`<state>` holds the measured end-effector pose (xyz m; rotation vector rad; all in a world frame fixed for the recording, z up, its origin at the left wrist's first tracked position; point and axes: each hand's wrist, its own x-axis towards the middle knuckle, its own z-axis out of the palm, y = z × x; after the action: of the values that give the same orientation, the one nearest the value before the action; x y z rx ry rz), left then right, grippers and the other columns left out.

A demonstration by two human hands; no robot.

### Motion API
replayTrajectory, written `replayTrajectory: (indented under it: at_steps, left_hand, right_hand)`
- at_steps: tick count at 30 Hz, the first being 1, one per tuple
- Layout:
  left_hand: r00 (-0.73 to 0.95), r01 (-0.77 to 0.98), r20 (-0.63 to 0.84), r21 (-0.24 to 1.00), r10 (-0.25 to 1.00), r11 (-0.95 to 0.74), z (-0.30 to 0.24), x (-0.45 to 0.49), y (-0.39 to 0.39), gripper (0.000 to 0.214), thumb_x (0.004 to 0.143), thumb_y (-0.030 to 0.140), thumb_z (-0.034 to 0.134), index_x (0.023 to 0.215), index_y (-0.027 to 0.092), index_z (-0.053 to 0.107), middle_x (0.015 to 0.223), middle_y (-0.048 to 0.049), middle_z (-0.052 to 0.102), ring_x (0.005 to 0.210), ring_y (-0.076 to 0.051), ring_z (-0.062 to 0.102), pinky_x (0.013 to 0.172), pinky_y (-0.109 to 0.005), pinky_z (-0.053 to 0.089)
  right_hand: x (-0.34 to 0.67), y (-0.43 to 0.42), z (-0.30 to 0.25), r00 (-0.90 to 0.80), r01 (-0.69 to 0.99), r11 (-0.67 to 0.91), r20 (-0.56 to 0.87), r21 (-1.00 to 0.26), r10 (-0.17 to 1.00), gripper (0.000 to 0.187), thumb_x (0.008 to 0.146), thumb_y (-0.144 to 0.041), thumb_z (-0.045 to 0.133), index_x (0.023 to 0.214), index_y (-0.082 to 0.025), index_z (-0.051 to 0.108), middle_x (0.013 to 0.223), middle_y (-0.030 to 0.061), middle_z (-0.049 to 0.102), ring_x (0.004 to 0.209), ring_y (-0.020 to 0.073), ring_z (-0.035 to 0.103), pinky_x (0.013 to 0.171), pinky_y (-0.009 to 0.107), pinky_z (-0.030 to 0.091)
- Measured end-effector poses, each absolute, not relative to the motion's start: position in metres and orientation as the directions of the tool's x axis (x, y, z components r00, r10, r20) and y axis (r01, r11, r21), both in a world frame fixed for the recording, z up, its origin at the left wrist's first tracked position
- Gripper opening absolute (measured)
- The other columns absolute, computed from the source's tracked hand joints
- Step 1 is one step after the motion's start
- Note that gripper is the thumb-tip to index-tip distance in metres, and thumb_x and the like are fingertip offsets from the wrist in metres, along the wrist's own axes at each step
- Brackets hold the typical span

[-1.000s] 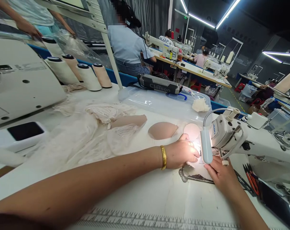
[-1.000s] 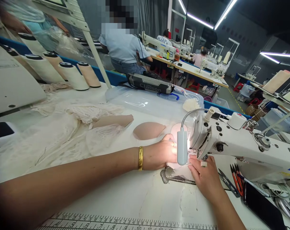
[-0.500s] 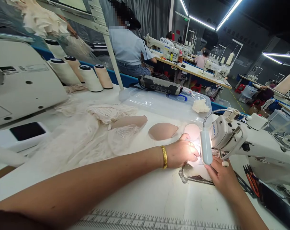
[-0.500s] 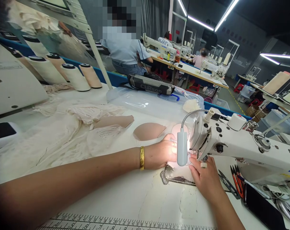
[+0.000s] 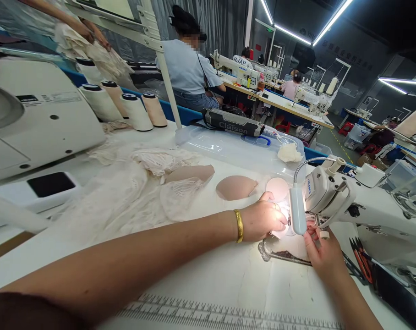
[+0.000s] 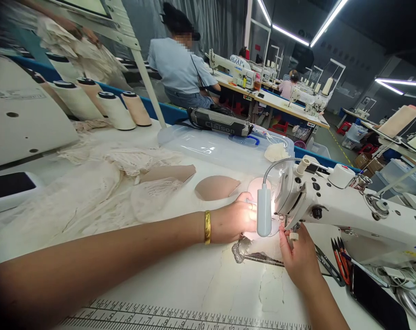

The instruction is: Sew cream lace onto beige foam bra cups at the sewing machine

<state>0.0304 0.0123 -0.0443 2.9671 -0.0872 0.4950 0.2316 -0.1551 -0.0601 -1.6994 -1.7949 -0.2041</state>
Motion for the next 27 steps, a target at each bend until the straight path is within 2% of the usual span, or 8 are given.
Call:
replayTrajectory:
  at_steps: [6,11,16,20,23,27]
  left_hand:
    - [0.948,-0.057,0.317,0.101,-0.022,-0.993,-0.043,0.028,0.008,0.045,0.061,-0.002,0.062,0.097,0.024,0.070,0.108,-0.0033,0.075,0.096,-0.025,0.063,0.097,-0.047,0.031]
    - [0.955,-0.034,0.296,0.142,0.010,-0.989,-0.046,0.029,0.008,0.041,0.065,0.001,0.066,0.098,0.024,0.071,0.116,-0.0043,0.074,0.101,-0.026,0.062,0.097,-0.046,0.031]
    - [0.946,-0.046,0.325,0.106,-0.009,-0.993,-0.048,0.029,0.008,0.045,0.067,0.002,0.066,0.105,0.026,0.070,0.116,-0.0034,0.073,0.101,-0.024,0.063,0.095,-0.044,0.032]
    - [0.929,-0.018,0.369,0.044,-0.001,-0.999,-0.048,0.029,0.005,0.028,0.070,0.005,0.065,0.092,0.023,0.070,0.105,-0.0021,0.074,0.090,-0.022,0.063,0.092,-0.045,0.032]
    - [0.922,0.009,0.387,0.006,0.010,-1.000,-0.047,0.030,0.002,0.011,0.072,0.010,0.066,0.077,0.019,0.066,0.090,-0.0020,0.073,0.084,-0.022,0.061,0.091,-0.046,0.031]
    - [0.913,0.024,0.408,-0.047,0.003,-0.999,-0.046,0.027,-0.003,0.009,0.072,0.012,0.068,0.074,0.019,0.064,0.086,-0.0023,0.071,0.082,-0.022,0.059,0.093,-0.049,0.031]
  right_hand:
    - [0.232,-0.156,-0.062,0.014,0.943,0.179,0.569,-0.281,0.822,0.015,0.101,-0.028,0.048,0.109,-0.022,0.059,0.093,0.0089,0.068,0.085,0.0254,0.066,0.071,0.039,0.057]
    - [0.232,-0.157,-0.060,-0.019,0.946,0.206,0.590,-0.251,0.807,0.012,0.100,-0.025,0.049,0.106,-0.023,0.060,0.094,0.0095,0.068,0.090,0.0261,0.066,0.073,0.039,0.057]
    - [0.234,-0.159,-0.061,0.017,0.948,0.162,0.553,-0.274,0.833,0.013,0.101,-0.027,0.049,0.100,-0.023,0.061,0.098,0.0095,0.069,0.090,0.0256,0.067,0.074,0.038,0.057]
    - [0.235,-0.160,-0.065,0.050,0.941,0.136,0.525,-0.310,0.850,0.016,0.101,-0.032,0.049,0.108,-0.023,0.061,0.104,0.0094,0.070,0.089,0.0245,0.068,0.071,0.036,0.057]
    - [0.236,-0.161,-0.067,0.053,0.940,0.135,0.525,-0.314,0.849,0.019,0.101,-0.033,0.049,0.114,-0.023,0.060,0.098,0.0093,0.070,0.084,0.0244,0.068,0.066,0.035,0.057]
    - [0.237,-0.162,-0.068,0.014,0.944,0.158,0.515,-0.290,0.857,0.020,0.101,-0.033,0.048,0.114,-0.022,0.059,0.090,0.0092,0.069,0.079,0.0247,0.068,0.066,0.036,0.056]
